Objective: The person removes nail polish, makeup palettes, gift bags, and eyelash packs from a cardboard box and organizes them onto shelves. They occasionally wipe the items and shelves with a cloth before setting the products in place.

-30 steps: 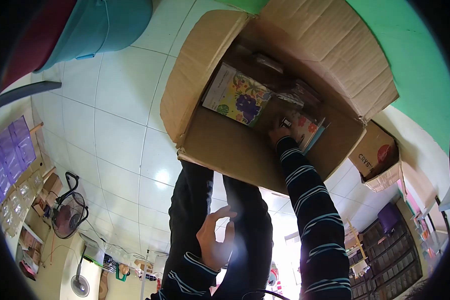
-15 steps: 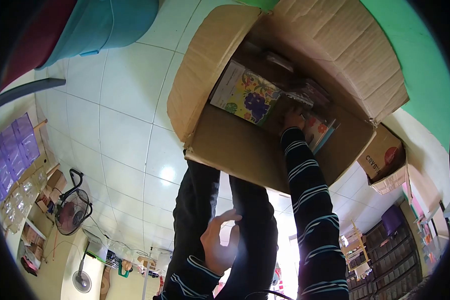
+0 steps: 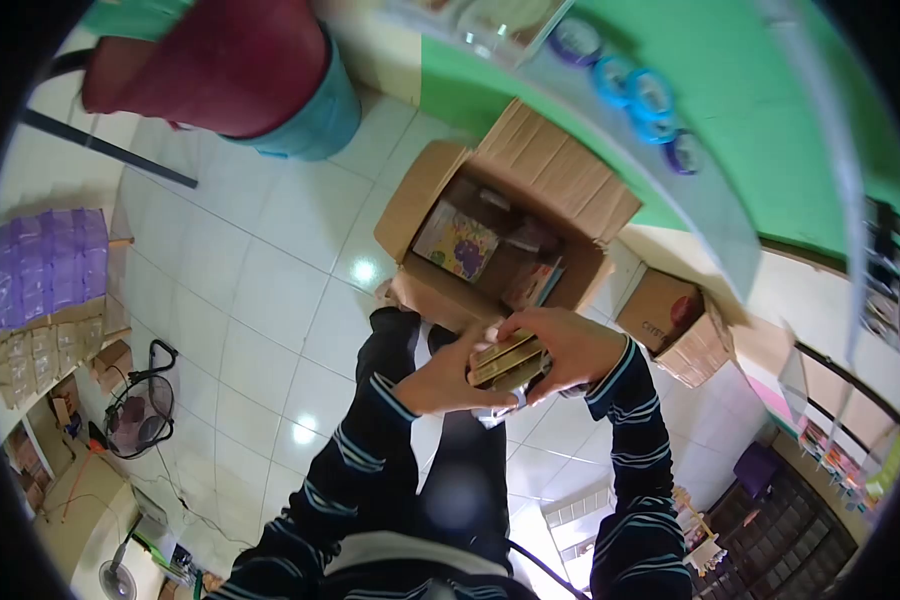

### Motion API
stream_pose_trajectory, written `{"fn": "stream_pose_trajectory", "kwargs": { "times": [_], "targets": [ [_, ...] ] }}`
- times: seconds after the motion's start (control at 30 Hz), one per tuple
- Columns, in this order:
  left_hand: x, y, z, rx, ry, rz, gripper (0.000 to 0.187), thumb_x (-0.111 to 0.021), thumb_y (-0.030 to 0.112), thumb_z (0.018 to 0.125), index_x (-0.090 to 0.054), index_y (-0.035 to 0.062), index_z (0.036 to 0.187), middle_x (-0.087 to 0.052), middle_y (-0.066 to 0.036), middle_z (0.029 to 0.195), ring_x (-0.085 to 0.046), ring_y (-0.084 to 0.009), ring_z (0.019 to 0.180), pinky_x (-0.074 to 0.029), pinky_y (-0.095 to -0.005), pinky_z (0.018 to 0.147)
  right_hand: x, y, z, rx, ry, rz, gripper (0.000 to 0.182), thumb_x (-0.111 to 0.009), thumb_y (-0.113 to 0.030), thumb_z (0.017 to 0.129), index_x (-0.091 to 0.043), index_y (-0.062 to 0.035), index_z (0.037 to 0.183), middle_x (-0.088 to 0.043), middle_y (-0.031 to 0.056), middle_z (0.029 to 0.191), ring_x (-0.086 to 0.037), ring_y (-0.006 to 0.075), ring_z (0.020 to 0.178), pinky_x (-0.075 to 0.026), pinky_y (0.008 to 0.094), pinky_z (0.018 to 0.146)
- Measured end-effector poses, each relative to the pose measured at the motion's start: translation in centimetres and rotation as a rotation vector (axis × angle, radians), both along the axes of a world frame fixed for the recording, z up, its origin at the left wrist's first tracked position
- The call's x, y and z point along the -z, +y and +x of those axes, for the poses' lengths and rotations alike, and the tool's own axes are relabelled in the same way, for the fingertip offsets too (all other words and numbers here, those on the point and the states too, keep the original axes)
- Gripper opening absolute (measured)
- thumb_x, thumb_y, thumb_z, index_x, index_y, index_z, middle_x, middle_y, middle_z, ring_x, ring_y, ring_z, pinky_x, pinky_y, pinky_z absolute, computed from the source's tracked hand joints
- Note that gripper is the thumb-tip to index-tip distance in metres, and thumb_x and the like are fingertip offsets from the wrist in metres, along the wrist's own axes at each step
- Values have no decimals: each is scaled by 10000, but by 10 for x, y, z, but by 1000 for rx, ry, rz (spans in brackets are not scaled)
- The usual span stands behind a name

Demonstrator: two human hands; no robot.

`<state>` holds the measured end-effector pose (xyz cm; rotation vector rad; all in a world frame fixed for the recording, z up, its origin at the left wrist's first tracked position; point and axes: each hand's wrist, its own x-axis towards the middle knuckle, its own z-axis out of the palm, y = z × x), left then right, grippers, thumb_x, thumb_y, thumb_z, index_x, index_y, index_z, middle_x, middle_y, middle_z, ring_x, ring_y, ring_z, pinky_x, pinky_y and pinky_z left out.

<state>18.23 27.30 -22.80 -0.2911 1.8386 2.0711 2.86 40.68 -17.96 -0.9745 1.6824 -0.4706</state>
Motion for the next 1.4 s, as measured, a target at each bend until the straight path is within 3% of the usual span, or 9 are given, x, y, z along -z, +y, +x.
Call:
{"fn": "stream_pose_trajectory", "kwargs": {
  "times": [0.1, 0.17, 0.3, 0.43, 0.7, 0.87, 1.0, 1.23, 1.4],
  "targets": [
    [-55, 5, -5, 25, -171, 514, 823, -788, 176, 554, -302, 27, 1201, -440, -92, 1080, -443, -153, 1001, -366, -275, 867, -66, 0, 4, -43, -136, -178, 549, -767, -187, 502, -529, -45, 976, -530, 106, 1029, -498, 256, 982, -385, 316, 823],
    [-81, 10, 1, -49, -90, 517, 795, -779, 135, 565, -315, 38, 1204, -448, -77, 1082, -440, -144, 1013, -366, -270, 867, -100, 11, 17, 512, -227, -378, 456, -727, -183, 577, -547, -37, 970, -540, 77, 1040, -475, 209, 1021, -347, 313, 859],
    [-148, 14, 11, -261, -195, 840, 631, -650, 25, 690, -318, 51, 1226, -495, -51, 1044, -490, -122, 964, -422, -238, 800, -151, 6, 94, 1317, 436, -711, 154, -665, -51, 649, -532, -28, 725, -531, 97, 807, -514, 210, 770, -404, 296, 696],
    [-204, 33, 7, -345, -31, 711, 547, -577, -11, 730, -324, 46, 1211, -504, -50, 1012, -509, -127, 919, -443, -249, 760, -203, -1, 129, 1320, 945, -890, 159, -641, -12, 641, -485, -41, 643, -493, 96, 718, -495, 214, 664, -390, 287, 596],
    [-277, 56, -15, -272, 5, 810, 501, -582, 3, 723, -372, 57, 1175, -524, -48, 974, -533, -150, 882, -460, -269, 729, -256, 33, 118, 1340, 988, -1107, 149, -633, -45, 678, -499, -16, 738, -497, 82, 717, -487, 191, 627, -397, 274, 592],
    [-282, 67, -26, -215, 177, 670, 462, -596, 13, 728, -391, 65, 1139, -538, -45, 939, -550, -127, 827, -476, -236, 688, -280, 73, 119, 1149, 481, -763, 641, -726, -128, 620, -422, -18, 1173, -574, 99, 815, -536, 128, 732, -418, 240, 671],
    [-279, 82, -25, -224, 172, 570, 419, -618, 32, 733, -405, 68, 1091, -533, -19, 896, -545, -94, 781, -475, -209, 661, -272, 95, 117, 1100, 192, -763, 832, -745, -159, 611, -249, -14, 1262, -553, 103, 905, -544, 154, 815, -442, 261, 693],
    [-292, 101, -27, -268, 130, 511, 386, -625, 96, 746, -415, 83, 1070, -529, -15, 890, -535, -88, 745, -489, -222, 617, -246, 121, 105, 1203, -180, -888, 687, -742, -129, 620, -366, 15, 1177, -568, 75, 929, -535, 142, 862, -437, 258, 747],
    [-287, 95, -21, -307, 34, 452, 361, -588, 156, 780, -411, 126, 1094, -528, -22, 883, -533, -99, 703, -516, -261, 510, -230, 182, 35, 1490, 552, -934, 295, -732, -104, 619, -597, 0, 861, -615, 32, 766, -543, 102, 698, -441, 255, 649]
  ]
}}
